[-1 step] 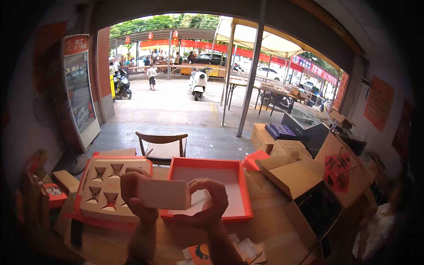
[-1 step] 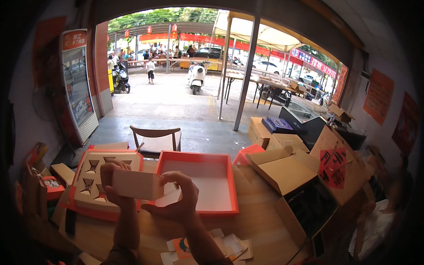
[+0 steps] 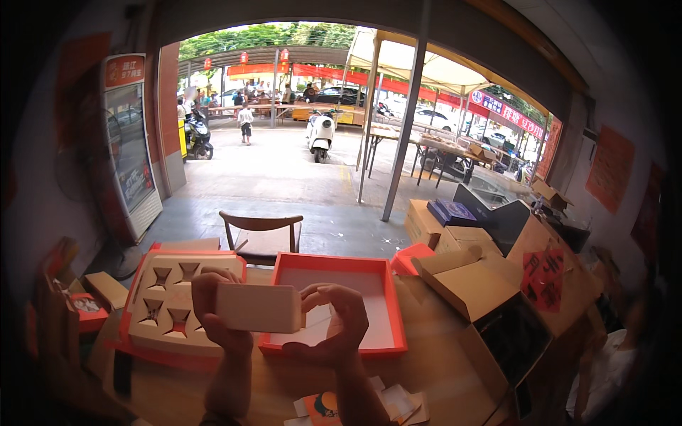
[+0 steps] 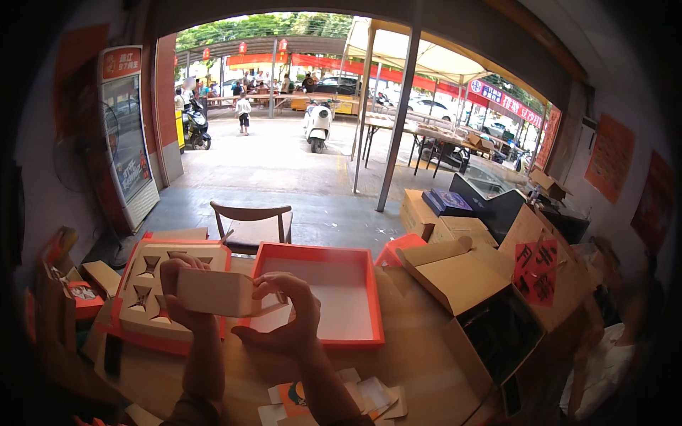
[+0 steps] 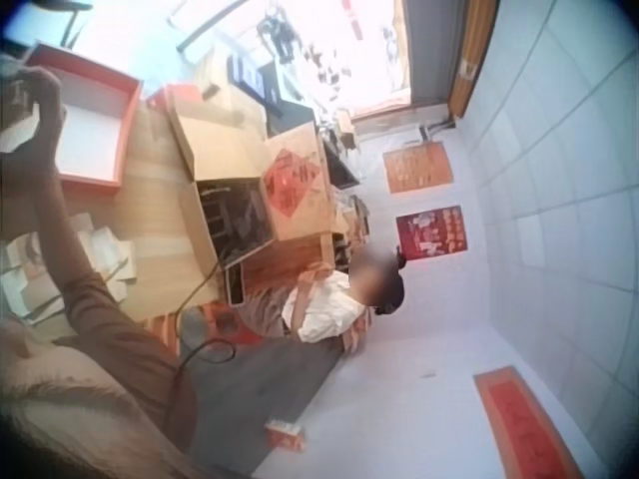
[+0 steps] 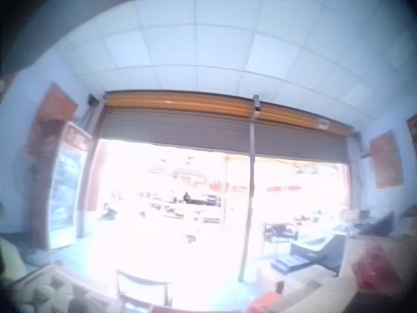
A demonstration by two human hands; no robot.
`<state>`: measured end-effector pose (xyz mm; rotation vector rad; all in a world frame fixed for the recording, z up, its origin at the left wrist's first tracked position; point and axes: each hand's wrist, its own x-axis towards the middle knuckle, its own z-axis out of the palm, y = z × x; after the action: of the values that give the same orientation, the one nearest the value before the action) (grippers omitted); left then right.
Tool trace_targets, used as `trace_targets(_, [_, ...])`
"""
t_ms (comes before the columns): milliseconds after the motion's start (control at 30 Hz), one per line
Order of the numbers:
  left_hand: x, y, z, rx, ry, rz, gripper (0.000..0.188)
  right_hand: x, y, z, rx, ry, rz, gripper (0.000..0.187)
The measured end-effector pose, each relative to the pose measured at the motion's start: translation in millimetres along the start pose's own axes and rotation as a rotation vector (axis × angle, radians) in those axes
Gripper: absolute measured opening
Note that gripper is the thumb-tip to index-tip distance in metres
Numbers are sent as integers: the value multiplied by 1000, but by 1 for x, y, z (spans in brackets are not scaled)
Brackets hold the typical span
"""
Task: The person assembles small square paper boxes by folding flat pieces into shape and placing them into a red tray. The person repeats this process multiple times, handling each box individually and arranging them in the tray.
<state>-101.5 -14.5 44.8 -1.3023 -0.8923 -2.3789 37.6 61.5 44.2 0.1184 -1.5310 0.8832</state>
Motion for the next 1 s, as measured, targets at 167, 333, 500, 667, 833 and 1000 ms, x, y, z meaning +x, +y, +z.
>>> trace_targets(167, [-2,-4,-3,-27,76,-59,66,3,10,-4,54,-102,86,56])
trace_targets(333, [-5,-3,2,32,-34,-90,73,8,7,-3,-180,3,-46,51])
trace_targets(500, [-9,-9,-3,-48,-35,-122,77,7,-2,13,-358,146,-129,56])
trace_targets(667, [-8,-3,-9,-94,-79,-154,67,-5,4,13,-314,257,-70,54])
trace_targets(833, [-2,4,-8,-74,-317,-203,31,-5,7,-6,-270,493,226,22])
trace_targets(1000, [13,20,-8,51,-581,-146,51,-4,8,-25,-166,477,276,27])
